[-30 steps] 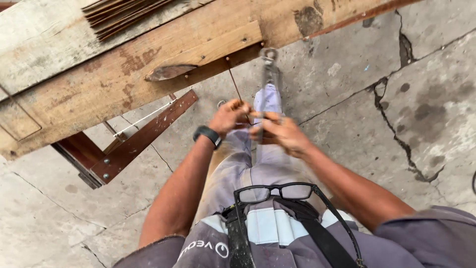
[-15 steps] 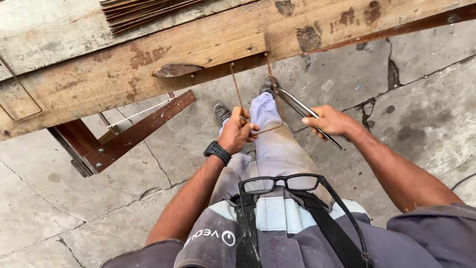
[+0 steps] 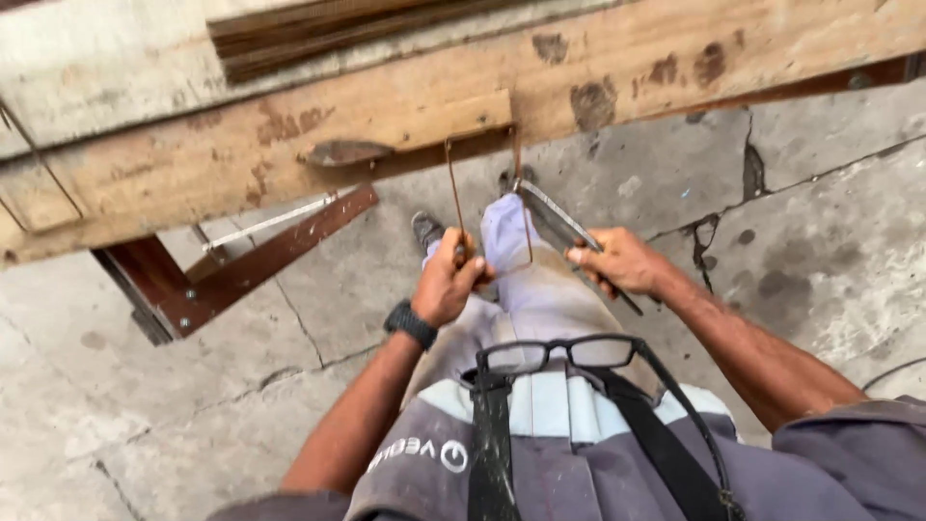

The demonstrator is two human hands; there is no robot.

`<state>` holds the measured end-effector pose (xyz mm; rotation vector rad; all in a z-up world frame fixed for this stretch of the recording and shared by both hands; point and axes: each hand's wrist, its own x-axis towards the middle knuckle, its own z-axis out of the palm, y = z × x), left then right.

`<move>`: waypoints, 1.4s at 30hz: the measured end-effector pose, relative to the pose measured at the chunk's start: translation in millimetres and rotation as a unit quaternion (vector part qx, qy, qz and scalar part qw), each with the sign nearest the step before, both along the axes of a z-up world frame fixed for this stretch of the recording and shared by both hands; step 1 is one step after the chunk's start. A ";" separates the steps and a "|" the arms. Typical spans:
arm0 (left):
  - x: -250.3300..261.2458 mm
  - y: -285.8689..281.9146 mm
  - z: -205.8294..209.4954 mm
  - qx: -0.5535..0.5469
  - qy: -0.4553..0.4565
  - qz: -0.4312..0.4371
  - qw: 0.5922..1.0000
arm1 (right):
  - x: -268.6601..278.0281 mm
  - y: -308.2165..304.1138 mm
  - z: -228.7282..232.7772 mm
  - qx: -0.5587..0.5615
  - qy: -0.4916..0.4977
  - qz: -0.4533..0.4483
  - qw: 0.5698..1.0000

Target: The person bends a metal rod into a rectangular shape using a wooden block as a guide and a hammer to strike the rod. The person repeatedly adjusts the rod's position and hammers it to form the desired shape.

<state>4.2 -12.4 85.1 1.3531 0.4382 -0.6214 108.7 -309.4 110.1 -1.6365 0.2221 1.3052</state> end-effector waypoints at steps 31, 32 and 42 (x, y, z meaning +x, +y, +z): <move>100.1 11.8 69.6 -0.142 -0.090 0.220 0.961 | 129.5 156.4 47.0 0.210 -0.013 -0.138 0.968; 96.0 6.3 65.3 -0.203 -0.093 0.256 0.941 | 129.2 159.4 48.3 0.196 -0.009 -0.193 0.961; 72.9 3.9 73.6 -0.119 -0.065 0.331 0.934 | 130.8 164.7 59.9 0.089 -0.175 0.010 0.981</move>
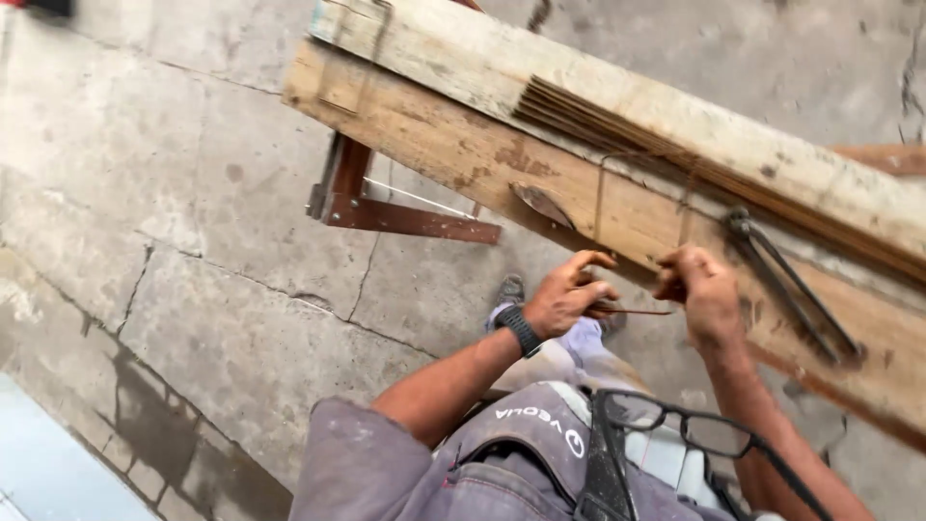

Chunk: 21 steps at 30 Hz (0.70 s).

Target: The person bends a metal rod into a rectangular shape using a wooden block as a guide and a hammer to strike the rod. The person repeatedly adjusts the rod's position and hammers it to form the desired shape.

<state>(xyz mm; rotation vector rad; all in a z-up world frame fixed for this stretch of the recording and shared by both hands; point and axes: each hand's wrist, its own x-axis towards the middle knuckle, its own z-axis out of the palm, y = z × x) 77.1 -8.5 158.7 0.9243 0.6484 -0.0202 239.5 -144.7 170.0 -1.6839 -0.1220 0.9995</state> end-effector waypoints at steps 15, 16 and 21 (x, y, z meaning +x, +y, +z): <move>-175.2 319.6 -124.9 0.318 0.038 0.225 0.920 | 59.3 -142.7 -54.8 -0.382 -0.226 0.184 0.877; -158.8 331.1 -95.5 0.297 0.028 0.217 0.929 | 46.6 -151.8 -35.3 -0.404 -0.228 0.173 0.869; -135.1 432.4 -42.1 0.383 0.189 0.212 0.879 | 15.5 -124.6 27.1 -0.496 -0.147 0.166 0.839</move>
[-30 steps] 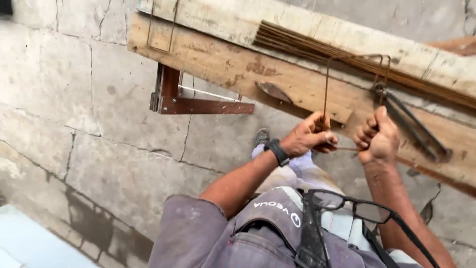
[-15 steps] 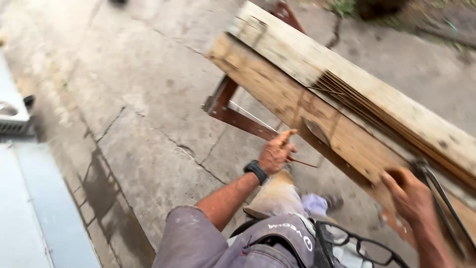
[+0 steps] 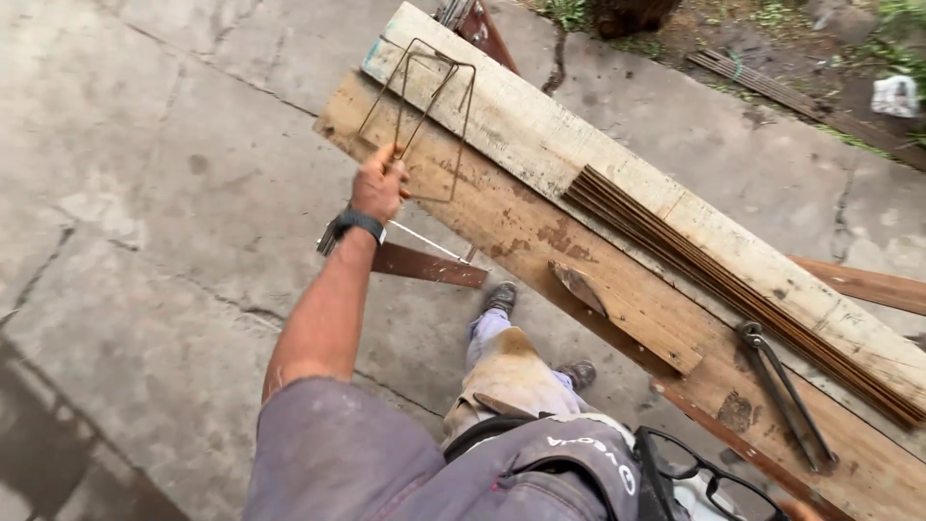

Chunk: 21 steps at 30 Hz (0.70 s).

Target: The person bends a metal rod into a rectangular shape using a wooden block as a guide and a hammer to strike the rod. The person repeatedly adjusts the rod's position and hammers it to form the desired shape.

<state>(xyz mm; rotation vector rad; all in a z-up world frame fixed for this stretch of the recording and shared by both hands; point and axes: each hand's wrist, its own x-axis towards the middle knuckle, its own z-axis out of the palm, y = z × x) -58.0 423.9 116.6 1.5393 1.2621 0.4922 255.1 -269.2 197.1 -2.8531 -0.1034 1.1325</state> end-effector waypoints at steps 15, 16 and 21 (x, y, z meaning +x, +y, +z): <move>7.9 163.5 -121.8 0.216 0.405 -0.055 0.887 | -17.0 4.0 0.1 0.016 0.005 0.046 0.999; 8.9 160.3 -110.2 0.216 0.405 -0.061 0.886 | -21.0 -0.1 -7.1 0.019 0.009 0.048 0.999; -4.2 185.4 -151.0 0.254 0.460 -0.103 0.845 | -75.0 -41.6 -22.5 0.027 0.026 0.019 0.999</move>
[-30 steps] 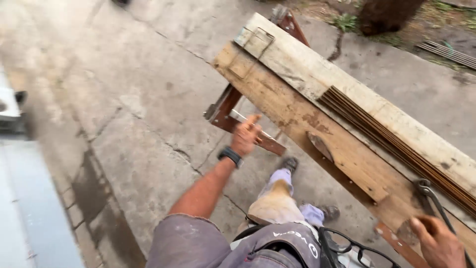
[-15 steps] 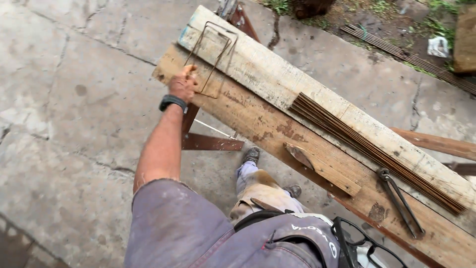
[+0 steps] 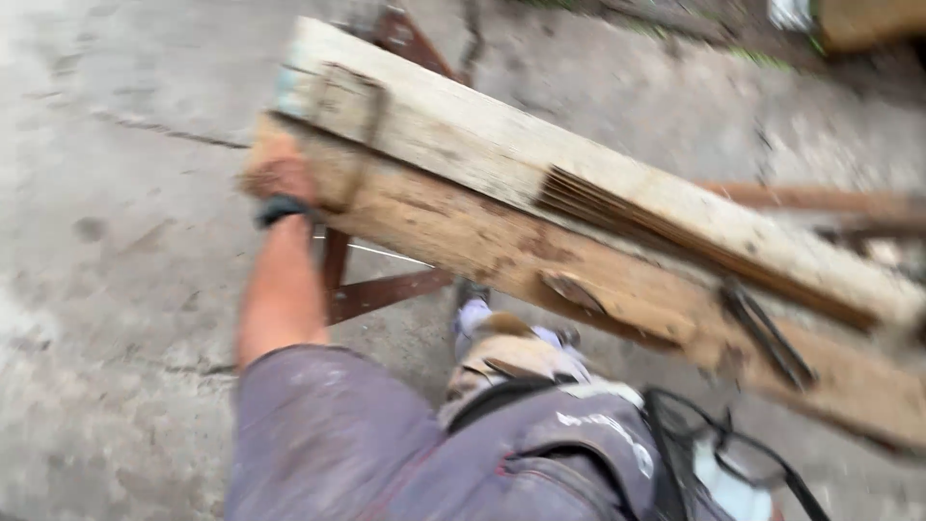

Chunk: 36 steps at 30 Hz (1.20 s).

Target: The person bends a metal rod into a rectangular shape using a wooden block as a guide and a hammer to strike the rod. The person repeatedly adjusts the rod's position and hammers it to form the desired shape.

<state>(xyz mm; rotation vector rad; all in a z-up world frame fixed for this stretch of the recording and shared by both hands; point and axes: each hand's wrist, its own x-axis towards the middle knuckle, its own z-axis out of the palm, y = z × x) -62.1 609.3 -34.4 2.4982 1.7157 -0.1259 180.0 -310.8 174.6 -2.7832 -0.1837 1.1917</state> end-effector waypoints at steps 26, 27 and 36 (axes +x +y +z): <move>334.8 -304.8 39.2 -0.154 -0.121 -0.567 0.800 | -108.0 66.5 -20.1 0.104 0.048 -0.317 0.941; 337.4 -305.2 33.8 -0.143 -0.107 -0.582 0.793 | -112.4 79.5 -8.2 0.122 0.061 -0.381 0.914; 343.1 -311.3 51.9 -0.124 0.040 -0.613 0.779 | -191.0 81.7 12.1 0.012 0.139 -0.348 0.927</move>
